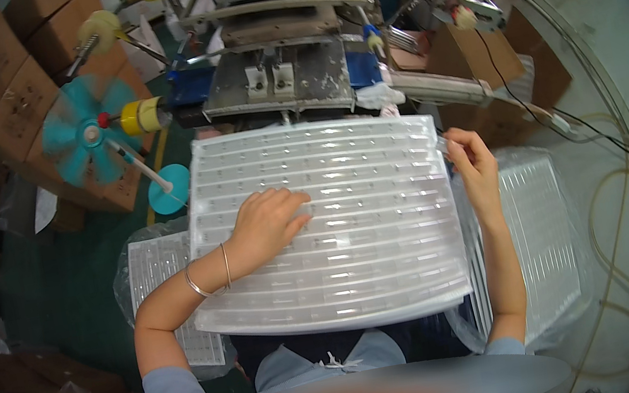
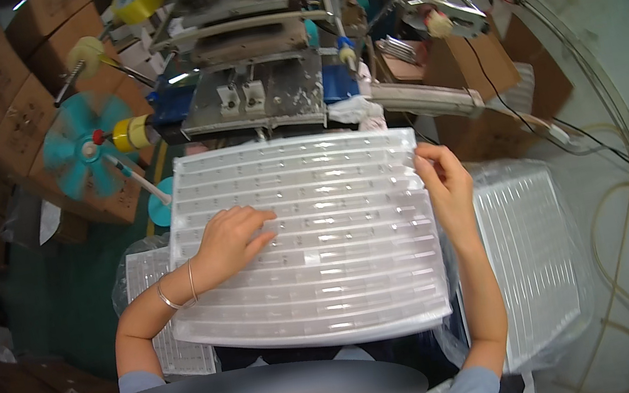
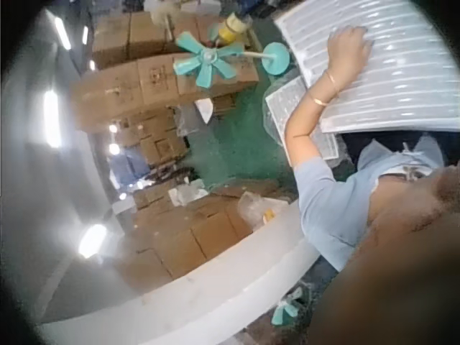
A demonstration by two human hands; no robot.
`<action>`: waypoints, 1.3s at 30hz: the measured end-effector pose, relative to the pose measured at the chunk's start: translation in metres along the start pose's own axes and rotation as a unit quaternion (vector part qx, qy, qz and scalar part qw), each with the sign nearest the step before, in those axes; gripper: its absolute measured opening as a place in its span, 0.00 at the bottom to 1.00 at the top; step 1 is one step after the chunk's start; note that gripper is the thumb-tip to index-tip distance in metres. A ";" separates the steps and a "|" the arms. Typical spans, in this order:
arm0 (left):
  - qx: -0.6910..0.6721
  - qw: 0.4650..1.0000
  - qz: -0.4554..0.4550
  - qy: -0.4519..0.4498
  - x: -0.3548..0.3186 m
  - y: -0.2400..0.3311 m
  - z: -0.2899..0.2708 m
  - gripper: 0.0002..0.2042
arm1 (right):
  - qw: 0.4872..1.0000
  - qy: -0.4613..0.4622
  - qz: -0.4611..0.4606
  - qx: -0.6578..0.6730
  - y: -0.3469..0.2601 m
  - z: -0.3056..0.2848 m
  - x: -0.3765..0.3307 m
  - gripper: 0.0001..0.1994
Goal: The recorder is placing small components into a plastic filter grid/tray using their hands and a small tool at a workstation.
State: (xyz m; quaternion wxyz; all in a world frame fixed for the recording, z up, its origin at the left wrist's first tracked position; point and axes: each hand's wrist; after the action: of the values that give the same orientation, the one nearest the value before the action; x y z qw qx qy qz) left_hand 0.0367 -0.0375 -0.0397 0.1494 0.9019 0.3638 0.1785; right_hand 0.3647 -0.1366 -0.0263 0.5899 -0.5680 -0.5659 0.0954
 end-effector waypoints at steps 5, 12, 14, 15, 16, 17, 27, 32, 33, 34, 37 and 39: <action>0.001 0.984 -0.068 0.163 0.039 -0.036 -0.018 0.13 | 0.999 0.002 -0.049 -0.001 0.007 0.008 0.014 0.14; 0.131 0.894 -0.023 0.429 0.156 -0.046 -0.021 0.15 | 0.995 -0.040 -0.086 -0.040 -0.003 0.062 0.054 0.13; 0.173 0.908 -0.047 0.378 0.186 -0.052 -0.021 0.15 | 0.990 -0.029 -0.129 -0.042 0.000 0.088 0.072 0.12; 0.214 0.921 -0.069 0.317 0.195 -0.054 -0.020 0.15 | 0.988 -0.030 -0.139 -0.053 0.000 0.100 0.081 0.13; 0.211 0.921 -0.070 0.319 0.199 -0.051 -0.020 0.15 | 0.984 -0.023 -0.162 -0.067 0.004 0.112 0.088 0.14; 0.210 0.921 -0.031 0.327 0.202 -0.048 -0.021 0.15 | 0.982 -0.018 -0.174 -0.075 0.001 0.123 0.097 0.13; 0.014 0.957 0.052 0.284 0.068 -0.035 -0.055 0.17 | 0.906 -0.029 -0.291 -0.306 0.011 0.201 0.157 0.09; -0.031 0.970 0.036 0.239 0.037 -0.039 -0.062 0.19 | 0.922 -0.067 -0.258 -0.280 0.014 0.196 0.163 0.13; -0.058 0.972 0.021 0.228 0.032 -0.033 -0.064 0.19 | 0.924 -0.070 -0.240 -0.290 0.014 0.188 0.158 0.13; -0.067 0.975 0.022 0.211 0.026 -0.033 -0.061 0.19 | 0.929 -0.010 -0.277 -0.245 0.013 0.181 0.152 0.14; -0.092 0.981 -0.004 0.174 0.009 -0.033 -0.059 0.17 | 0.937 -0.010 -0.289 -0.196 0.005 0.143 0.105 0.15; -0.083 0.986 0.028 0.139 0.007 -0.029 -0.058 0.17 | 0.931 -0.172 -0.247 -0.204 -0.008 0.112 0.052 0.16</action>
State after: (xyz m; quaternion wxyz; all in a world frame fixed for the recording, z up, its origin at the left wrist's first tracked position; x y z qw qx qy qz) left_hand -0.0007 -0.0046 0.0021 0.1670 0.8627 0.3395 0.3355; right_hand 0.2913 -0.0374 -0.0232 0.3599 -0.4928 -0.7887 -0.0744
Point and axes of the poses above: each hand's wrist, its own x-axis towards the middle knuckle, its own z-axis out of the palm, y = z × x, and after that the axes turned 13 degrees about -z, right-handed
